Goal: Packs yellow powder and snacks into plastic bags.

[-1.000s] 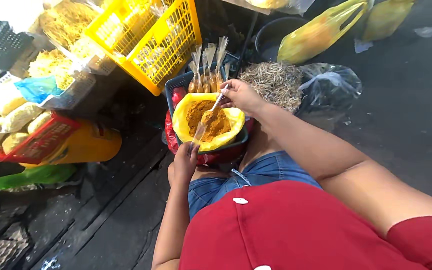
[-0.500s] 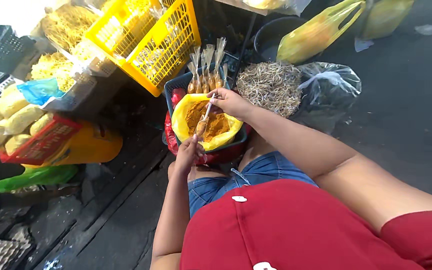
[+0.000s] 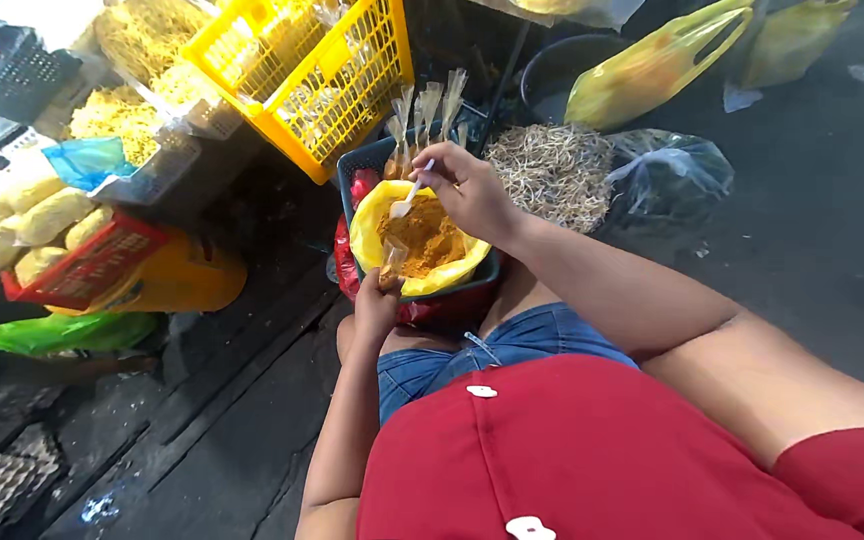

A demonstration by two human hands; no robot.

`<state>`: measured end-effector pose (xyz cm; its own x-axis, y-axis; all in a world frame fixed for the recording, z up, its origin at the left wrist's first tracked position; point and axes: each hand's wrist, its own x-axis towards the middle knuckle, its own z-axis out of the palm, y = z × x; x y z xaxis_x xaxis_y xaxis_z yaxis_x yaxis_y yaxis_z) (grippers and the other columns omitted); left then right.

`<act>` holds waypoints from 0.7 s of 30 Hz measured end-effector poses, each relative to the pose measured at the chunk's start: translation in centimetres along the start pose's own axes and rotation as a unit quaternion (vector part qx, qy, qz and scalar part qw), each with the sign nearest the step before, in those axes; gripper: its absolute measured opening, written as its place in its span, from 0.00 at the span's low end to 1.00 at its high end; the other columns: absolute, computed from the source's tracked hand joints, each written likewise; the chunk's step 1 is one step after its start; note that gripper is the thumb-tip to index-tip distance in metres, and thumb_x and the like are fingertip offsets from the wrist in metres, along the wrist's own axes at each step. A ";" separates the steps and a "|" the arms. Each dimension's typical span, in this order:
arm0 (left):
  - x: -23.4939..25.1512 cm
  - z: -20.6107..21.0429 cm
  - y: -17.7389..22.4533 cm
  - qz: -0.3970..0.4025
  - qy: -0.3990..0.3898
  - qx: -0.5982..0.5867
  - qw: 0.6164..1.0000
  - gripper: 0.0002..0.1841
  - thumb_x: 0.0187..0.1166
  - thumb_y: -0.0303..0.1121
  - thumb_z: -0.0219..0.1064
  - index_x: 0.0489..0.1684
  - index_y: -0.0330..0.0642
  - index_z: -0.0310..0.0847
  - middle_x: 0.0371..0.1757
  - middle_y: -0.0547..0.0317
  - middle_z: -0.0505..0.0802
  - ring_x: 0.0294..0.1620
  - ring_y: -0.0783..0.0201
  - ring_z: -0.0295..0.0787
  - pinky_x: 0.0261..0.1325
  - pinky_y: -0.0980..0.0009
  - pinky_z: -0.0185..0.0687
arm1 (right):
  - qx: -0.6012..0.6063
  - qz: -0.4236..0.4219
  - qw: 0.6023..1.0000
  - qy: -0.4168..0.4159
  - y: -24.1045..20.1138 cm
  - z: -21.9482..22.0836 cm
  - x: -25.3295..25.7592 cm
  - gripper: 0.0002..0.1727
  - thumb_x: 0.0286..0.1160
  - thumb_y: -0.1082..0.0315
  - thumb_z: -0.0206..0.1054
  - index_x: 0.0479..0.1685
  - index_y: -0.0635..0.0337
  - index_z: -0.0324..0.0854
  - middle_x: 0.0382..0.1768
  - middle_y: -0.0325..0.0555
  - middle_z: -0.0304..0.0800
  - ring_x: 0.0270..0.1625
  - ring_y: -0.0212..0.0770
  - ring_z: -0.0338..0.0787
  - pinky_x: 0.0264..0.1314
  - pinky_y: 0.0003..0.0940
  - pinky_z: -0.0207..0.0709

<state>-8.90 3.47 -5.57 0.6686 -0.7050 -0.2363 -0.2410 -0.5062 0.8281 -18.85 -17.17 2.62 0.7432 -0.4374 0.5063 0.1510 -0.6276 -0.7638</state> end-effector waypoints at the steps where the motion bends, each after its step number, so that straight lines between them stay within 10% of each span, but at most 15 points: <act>1: -0.1 0.0 -0.2 -0.003 -0.001 0.002 1.000 0.14 0.81 0.30 0.69 0.58 0.30 0.81 0.45 0.48 0.92 0.43 0.64 0.91 0.55 0.64 0.87 | -0.050 0.041 0.998 -0.012 1.1 0.4 -0.1 0.14 0.88 0.68 0.59 0.63 0.66 0.81 0.52 0.53 0.92 0.51 0.42 0.94 0.60 0.40 0.87; 7: -0.6 0.0 -0.2 0.022 0.006 -0.152 0.988 0.13 0.74 0.23 0.73 0.52 0.27 0.79 0.37 0.55 0.90 0.34 0.70 0.90 0.44 0.71 0.90 | -0.157 0.248 0.937 -0.191 7.6 4.7 -4.2 0.16 0.90 0.69 0.54 0.66 0.66 0.80 0.55 0.67 0.90 0.61 0.67 0.90 0.65 0.67 0.79; 16: 0.1 0.3 -0.6 0.029 0.010 -0.069 0.997 0.14 0.80 0.26 0.69 0.57 0.25 0.77 0.42 0.50 0.89 0.37 0.70 0.88 0.45 0.72 0.88 | -0.055 0.336 0.927 -0.156 7.2 6.3 -5.1 0.15 0.89 0.68 0.58 0.65 0.64 0.81 0.51 0.62 0.91 0.54 0.62 0.92 0.61 0.64 0.81; 21: 0.2 0.0 0.0 0.000 0.006 0.015 1.000 0.17 0.79 0.32 0.72 0.59 0.30 0.80 0.45 0.48 0.91 0.45 0.63 0.89 0.57 0.63 0.85 | 0.119 0.430 0.894 -0.043 6.5 3.5 -3.3 0.18 0.92 0.69 0.54 0.72 0.69 0.71 0.55 0.58 0.89 0.47 0.45 0.94 0.53 0.43 0.88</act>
<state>-8.83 3.33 -5.64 0.6770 -0.6989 -0.2307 -0.2611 -0.5211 0.8126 -18.02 -17.57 -5.36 0.6964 -0.6349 -0.3348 -0.3739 0.0772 -0.9242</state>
